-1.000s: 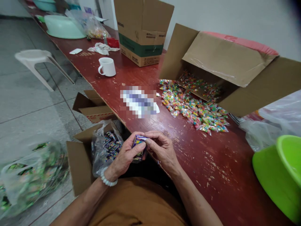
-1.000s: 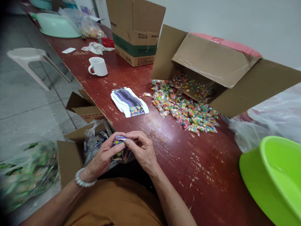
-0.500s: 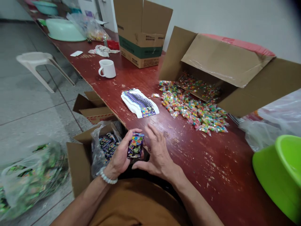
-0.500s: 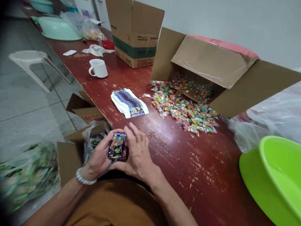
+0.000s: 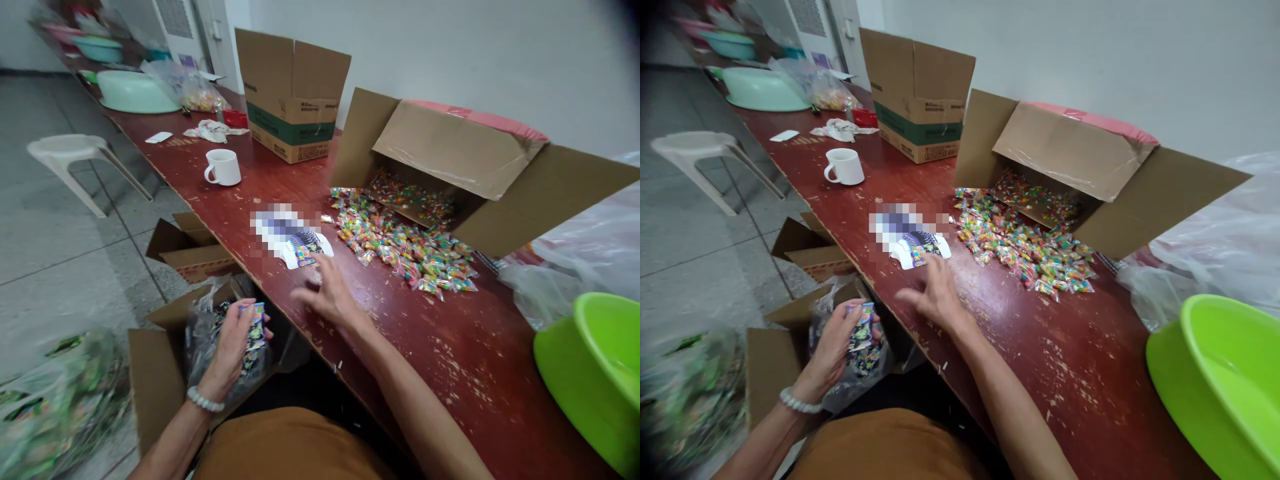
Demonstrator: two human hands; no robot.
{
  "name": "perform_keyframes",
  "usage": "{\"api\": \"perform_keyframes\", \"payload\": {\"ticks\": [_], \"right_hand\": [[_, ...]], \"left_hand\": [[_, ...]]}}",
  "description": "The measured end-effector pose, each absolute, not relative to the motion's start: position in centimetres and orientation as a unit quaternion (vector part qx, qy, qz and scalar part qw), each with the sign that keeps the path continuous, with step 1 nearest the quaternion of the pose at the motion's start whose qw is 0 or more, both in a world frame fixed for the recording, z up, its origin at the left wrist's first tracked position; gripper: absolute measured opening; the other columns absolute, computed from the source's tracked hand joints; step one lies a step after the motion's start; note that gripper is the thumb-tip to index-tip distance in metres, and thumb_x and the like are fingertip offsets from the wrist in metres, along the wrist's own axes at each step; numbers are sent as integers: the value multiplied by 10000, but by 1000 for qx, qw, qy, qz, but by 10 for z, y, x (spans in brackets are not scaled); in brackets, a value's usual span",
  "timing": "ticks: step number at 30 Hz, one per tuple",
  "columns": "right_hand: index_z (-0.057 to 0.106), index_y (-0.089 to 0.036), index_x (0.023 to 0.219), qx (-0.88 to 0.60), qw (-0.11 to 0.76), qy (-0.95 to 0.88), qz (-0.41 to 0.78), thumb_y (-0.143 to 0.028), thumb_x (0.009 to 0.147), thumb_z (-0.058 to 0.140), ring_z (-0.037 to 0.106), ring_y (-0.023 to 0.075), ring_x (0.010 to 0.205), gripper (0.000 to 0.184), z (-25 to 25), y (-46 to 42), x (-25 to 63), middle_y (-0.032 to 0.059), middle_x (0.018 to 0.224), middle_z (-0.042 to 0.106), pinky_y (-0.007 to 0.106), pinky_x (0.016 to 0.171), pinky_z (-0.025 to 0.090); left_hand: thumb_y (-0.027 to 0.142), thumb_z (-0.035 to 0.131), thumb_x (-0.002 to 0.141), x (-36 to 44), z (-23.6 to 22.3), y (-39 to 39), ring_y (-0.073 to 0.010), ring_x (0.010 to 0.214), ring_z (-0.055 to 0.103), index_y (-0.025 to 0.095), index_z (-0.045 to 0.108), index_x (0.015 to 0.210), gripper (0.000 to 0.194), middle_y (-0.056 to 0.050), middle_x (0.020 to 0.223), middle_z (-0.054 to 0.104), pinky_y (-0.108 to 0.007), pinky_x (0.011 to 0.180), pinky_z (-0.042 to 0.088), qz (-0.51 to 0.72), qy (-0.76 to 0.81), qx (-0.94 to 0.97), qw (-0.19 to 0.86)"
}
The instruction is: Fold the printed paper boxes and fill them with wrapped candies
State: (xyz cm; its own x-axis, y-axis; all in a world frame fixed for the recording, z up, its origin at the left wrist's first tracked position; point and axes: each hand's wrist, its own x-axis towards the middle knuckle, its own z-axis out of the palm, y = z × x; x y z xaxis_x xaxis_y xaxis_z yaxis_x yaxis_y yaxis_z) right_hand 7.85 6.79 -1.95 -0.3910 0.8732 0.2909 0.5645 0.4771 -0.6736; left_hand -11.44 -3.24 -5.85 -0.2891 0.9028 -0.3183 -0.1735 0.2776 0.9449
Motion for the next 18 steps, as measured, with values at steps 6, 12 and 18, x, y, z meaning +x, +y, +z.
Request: {"api": "perform_keyframes", "payload": {"ticks": [6,12,18], "right_hand": [[536,-72,1324,-701,242,-661,114,-516,824,708,472,402,1241,690,-30,132,78,264,1317,523,548,1008,367],[626,-125,1164,-731,290,-605,129,-510,763,755,463,390,1217,570,-39,127,67,218,1262,558,527,1008,335],[617,-164,939,-629,441,-560,311,-378,852,574,590,251,995,235,-31,121,87,101,1025,656,420,929,433]], "left_hand": [[440,554,866,-147,-80,-19,-363,1260,509,128,453,1346,581,-219,1324,544,-540,1090,376,400,727,539,146],[339,484,930,-105,-34,43,-383,1464,272,166,442,1459,558,-159,1538,432,-594,1180,170,315,620,718,-26],[335,498,914,-90,-17,86,-372,1466,286,122,457,1457,584,-189,1505,475,-602,1180,159,317,587,745,13]]}}
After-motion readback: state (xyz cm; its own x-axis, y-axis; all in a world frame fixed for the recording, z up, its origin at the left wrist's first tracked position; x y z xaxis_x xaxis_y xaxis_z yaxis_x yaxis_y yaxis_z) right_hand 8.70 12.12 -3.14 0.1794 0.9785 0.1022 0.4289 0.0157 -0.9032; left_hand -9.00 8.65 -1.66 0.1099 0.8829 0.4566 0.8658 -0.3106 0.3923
